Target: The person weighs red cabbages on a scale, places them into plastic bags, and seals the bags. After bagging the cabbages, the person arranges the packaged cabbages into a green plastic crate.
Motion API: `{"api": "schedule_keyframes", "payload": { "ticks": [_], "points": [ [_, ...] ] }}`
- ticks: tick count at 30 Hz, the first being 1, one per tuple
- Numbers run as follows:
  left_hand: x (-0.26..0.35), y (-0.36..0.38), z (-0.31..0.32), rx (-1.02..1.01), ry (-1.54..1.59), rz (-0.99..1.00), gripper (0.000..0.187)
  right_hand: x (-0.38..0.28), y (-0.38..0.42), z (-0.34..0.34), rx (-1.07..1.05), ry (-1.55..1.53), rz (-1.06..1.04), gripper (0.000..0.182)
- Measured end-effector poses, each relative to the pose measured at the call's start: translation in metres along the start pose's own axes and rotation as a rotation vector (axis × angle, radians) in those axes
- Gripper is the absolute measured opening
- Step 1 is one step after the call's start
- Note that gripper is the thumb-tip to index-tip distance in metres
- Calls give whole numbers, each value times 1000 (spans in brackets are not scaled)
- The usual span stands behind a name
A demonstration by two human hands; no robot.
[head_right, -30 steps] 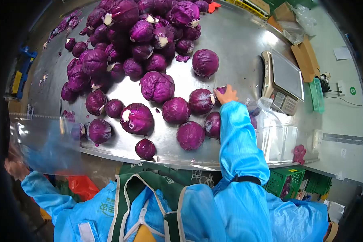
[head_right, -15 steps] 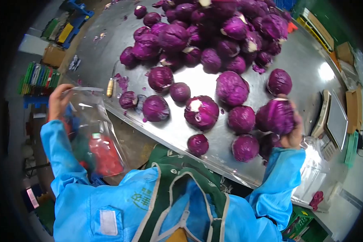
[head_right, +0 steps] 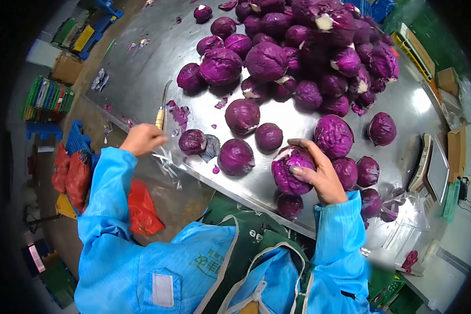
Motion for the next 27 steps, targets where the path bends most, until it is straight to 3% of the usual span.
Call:
{"api": "schedule_keyframes", "payload": {
  "ticks": [3, 6, 7, 12, 15, 21, 23, 27],
  "points": [
    [12, -1, 24, -72, -140, 191, 68, 14, -13, 1, 67, -26, 86, 57],
    [34, -17, 48, -155, -156, 91, 96, 41, -10, -10, 188, -504, 167, 45],
    [34, -23, 59, -180, -151, 88, 95, 48, -8, -13, 261, -660, 173, 41],
    [20, -42, 69, -88, 99, 52, 83, 54, 8, -19, 417, -860, 112, 34],
    [22, -51, 50, 121, 310, 137, 76, 52, 14, -17, 443, -909, 87, 31],
    [40, -96, 43, 173, 136, 163, 81, 51, 4, -18, 371, -764, 113, 32],
    [42, -104, 55, -13, 0, 112, 81, 40, 4, -17, 337, -709, 98, 36],
    [43, -103, 59, 30, 52, 114, 80, 27, 18, -21, 275, -489, 116, 41]
  ]
}}
Point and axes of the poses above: each hand's wrist, its own y-axis away from the middle knuckle, its own z-axis out of the palm, x = y × z, the point moved 3 cm from there along -y, towards the middle knuckle, and after that the axes turned 7 degrees about y, right-handed, at the moved point
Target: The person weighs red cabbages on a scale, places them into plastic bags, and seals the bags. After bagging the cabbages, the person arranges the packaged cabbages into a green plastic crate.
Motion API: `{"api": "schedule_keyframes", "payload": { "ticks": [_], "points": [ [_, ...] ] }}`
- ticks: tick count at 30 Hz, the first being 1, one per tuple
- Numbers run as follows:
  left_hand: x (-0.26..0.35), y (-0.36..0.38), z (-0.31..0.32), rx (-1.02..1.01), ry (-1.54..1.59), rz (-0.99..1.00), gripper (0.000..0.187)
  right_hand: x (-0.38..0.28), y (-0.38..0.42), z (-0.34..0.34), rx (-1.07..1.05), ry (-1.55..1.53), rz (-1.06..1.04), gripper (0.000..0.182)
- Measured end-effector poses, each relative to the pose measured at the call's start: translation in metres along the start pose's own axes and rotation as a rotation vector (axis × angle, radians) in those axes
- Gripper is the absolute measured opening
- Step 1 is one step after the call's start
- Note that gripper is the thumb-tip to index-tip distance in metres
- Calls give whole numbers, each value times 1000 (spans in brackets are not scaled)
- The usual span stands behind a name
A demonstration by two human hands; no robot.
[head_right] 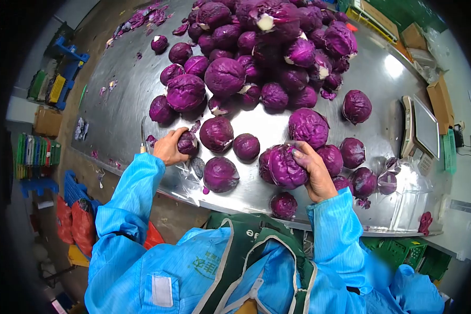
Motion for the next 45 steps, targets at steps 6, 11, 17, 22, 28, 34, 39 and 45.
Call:
{"api": "schedule_keyframes", "payload": {
  "ticks": [6, 11, 17, 22, 28, 34, 39, 45],
  "points": [
    [8, -3, -14, 63, 229, -122, 84, -9, -10, -2, -53, -47, -31, 43],
    [18, -20, -13, 51, 91, 48, 83, -19, -42, 29, -112, -48, 19, 36],
    [67, -35, -39, 186, 276, 251, 63, 8, -46, 8, 7, -215, 82, 41],
    [138, -58, -13, -50, -40, 409, 62, 13, -43, 2, 29, -186, 44, 41],
    [63, -65, -50, 570, 273, 275, 40, -9, -11, 0, 73, -105, -84, 52],
    [-66, -56, -64, 325, 109, -321, 97, 9, -12, -16, 236, -347, -38, 46],
    [-91, -73, -52, 323, 345, -264, 98, 13, -36, -10, 297, -497, 38, 33],
    [-101, -49, -43, 519, 566, -276, 85, 5, -39, -9, 192, -294, -1, 38]
  ]
}}
Point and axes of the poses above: each hand's wrist, its own y-axis away from the middle knuckle, its own z-axis out of the palm, x = y × z, the point moved 3 cm from there along -y, towards the middle knuckle, and after that the axes turned 7 degrees about y, right-handed, at the moved point
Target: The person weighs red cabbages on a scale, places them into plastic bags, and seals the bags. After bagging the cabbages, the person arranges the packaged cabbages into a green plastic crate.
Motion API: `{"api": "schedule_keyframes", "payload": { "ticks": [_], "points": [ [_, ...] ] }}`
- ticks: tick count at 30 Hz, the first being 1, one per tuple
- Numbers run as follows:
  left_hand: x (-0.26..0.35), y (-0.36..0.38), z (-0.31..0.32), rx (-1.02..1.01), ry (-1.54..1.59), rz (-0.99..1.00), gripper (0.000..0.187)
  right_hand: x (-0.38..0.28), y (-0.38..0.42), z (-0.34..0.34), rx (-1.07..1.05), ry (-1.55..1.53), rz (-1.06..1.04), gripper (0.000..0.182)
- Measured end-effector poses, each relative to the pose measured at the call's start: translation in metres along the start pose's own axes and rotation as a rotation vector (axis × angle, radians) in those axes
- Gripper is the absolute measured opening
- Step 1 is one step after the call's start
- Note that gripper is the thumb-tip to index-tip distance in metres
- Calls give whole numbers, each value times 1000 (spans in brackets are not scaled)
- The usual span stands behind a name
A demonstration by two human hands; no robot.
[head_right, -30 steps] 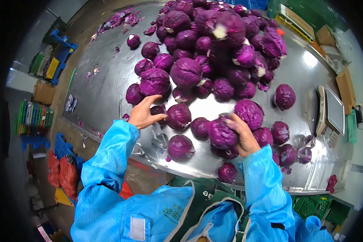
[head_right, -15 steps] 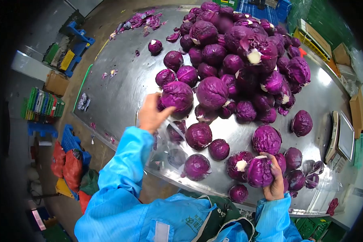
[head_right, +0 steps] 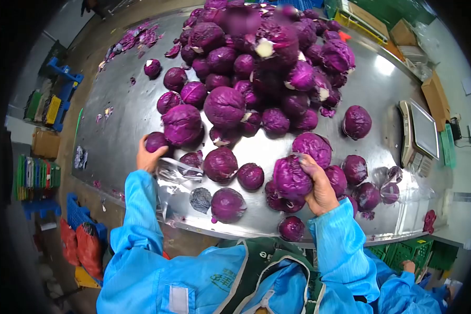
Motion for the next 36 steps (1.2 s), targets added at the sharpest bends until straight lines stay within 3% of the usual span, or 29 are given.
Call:
{"api": "schedule_keyframes", "payload": {
  "ticks": [1, 3, 5, 8, 9, 11, 14, 18, 20, 21, 23, 27, 29, 33, 35, 36],
  "points": [
    [-9, 5, -2, 109, 143, -26, 81, -1, 0, 0, -27, -10, 0, 38],
    [5, 27, -16, 135, 517, -48, 69, -4, 1, -3, 19, -44, 17, 34],
    [17, 44, -34, 96, 648, -87, 60, -5, -5, 1, 37, -74, 50, 31],
    [53, 68, -47, 70, 629, -25, 57, -13, -27, 31, -63, 365, -106, 37],
    [61, 74, -48, 37, 640, -10, 56, -10, -43, 36, -136, 661, -248, 44],
    [64, 87, -44, 41, 727, -63, 57, 8, -84, 37, -171, 1053, -331, 56],
    [72, 117, -45, 2, 762, -147, 62, 32, -122, 29, -176, 1638, -288, 68],
    [55, 162, -59, -42, 744, -194, 70, 45, -116, 29, -319, 1961, -283, 65],
    [45, 179, -61, -42, 727, -198, 72, 44, -94, 52, -519, 1992, -656, 66],
    [35, 186, -60, -24, 747, -227, 73, 43, -77, 67, -702, 2061, -397, 71],
    [28, 196, -53, -33, 803, -298, 74, 60, -62, 74, -669, 2203, -406, 75],
    [33, 196, -16, -49, 995, -390, 62, 92, -78, 78, -527, 2307, -472, 77],
    [30, 194, -9, -254, 979, -535, 52, 86, -79, 74, -583, 2242, -504, 75],
    [72, 179, 10, -361, 970, -576, 53, 29, -39, 67, -537, 1685, -581, 78],
    [83, 167, 29, -447, 974, -604, 55, -9, -16, 56, -502, 1142, -324, 77],
    [122, 163, 30, -514, 828, -589, 55, -32, -6, 48, -484, 1112, -347, 74]
  ]
}}
Point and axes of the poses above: each hand's wrist, its own y-axis away from the middle knuckle, its own z-axis out of the palm, x = y × z, the point moved 3 cm from there along -y, towards the middle knuckle, and after that the axes turned 7 degrees about y, right-handed, at the moved point
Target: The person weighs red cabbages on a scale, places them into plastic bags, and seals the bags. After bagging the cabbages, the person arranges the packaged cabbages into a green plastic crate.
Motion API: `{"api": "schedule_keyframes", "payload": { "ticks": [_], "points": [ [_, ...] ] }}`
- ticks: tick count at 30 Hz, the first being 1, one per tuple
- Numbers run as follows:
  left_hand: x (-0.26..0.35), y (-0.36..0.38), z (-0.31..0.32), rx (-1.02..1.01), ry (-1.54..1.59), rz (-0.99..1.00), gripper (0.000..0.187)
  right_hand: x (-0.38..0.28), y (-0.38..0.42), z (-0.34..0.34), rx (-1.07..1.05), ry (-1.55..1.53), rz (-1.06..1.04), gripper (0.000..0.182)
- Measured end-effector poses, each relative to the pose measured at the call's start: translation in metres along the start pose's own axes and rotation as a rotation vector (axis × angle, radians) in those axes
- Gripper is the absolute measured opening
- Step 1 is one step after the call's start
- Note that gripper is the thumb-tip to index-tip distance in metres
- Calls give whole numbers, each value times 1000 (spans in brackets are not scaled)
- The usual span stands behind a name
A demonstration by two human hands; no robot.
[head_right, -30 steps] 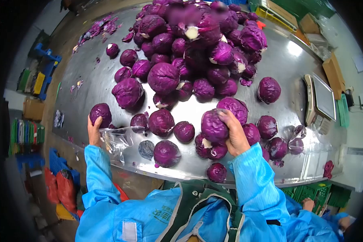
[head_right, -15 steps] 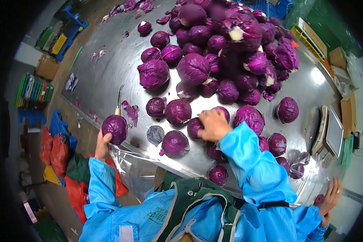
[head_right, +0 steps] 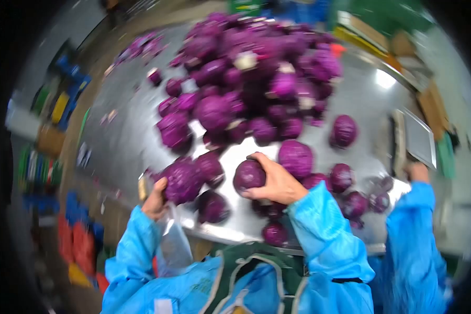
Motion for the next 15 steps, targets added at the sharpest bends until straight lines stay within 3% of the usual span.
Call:
{"api": "schedule_keyframes", "payload": {
  "ticks": [2, 3, 9, 11, 13, 15],
  "points": [
    [14, -25, 45, -343, -7, 147, 59, 9, 24, -43, 143, -133, -26, 73],
    [23, -34, 77, -421, -12, 172, 64, 17, 34, -63, 192, -297, 15, 72],
    [64, -74, 291, -520, -316, 15, 60, 89, 103, -199, 939, -794, 37, 52],
    [52, -132, 346, -508, -309, -114, 64, 116, 123, -234, 1163, -765, 14, 51],
    [44, -154, 428, -576, -505, 49, 60, 144, 150, -268, 1340, -637, 57, 52],
    [39, -150, 508, -603, -576, 175, 72, 167, 174, -305, 1423, -433, 148, 57]
  ]
}}
Point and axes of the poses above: each hand's wrist, its own y-axis away from the middle knuckle, its own z-axis out of the palm, x = y × z, the point moved 3 cm from there along -y, towards the middle knuckle, and after that the axes turned 7 degrees about y, right-handed, at the moved point
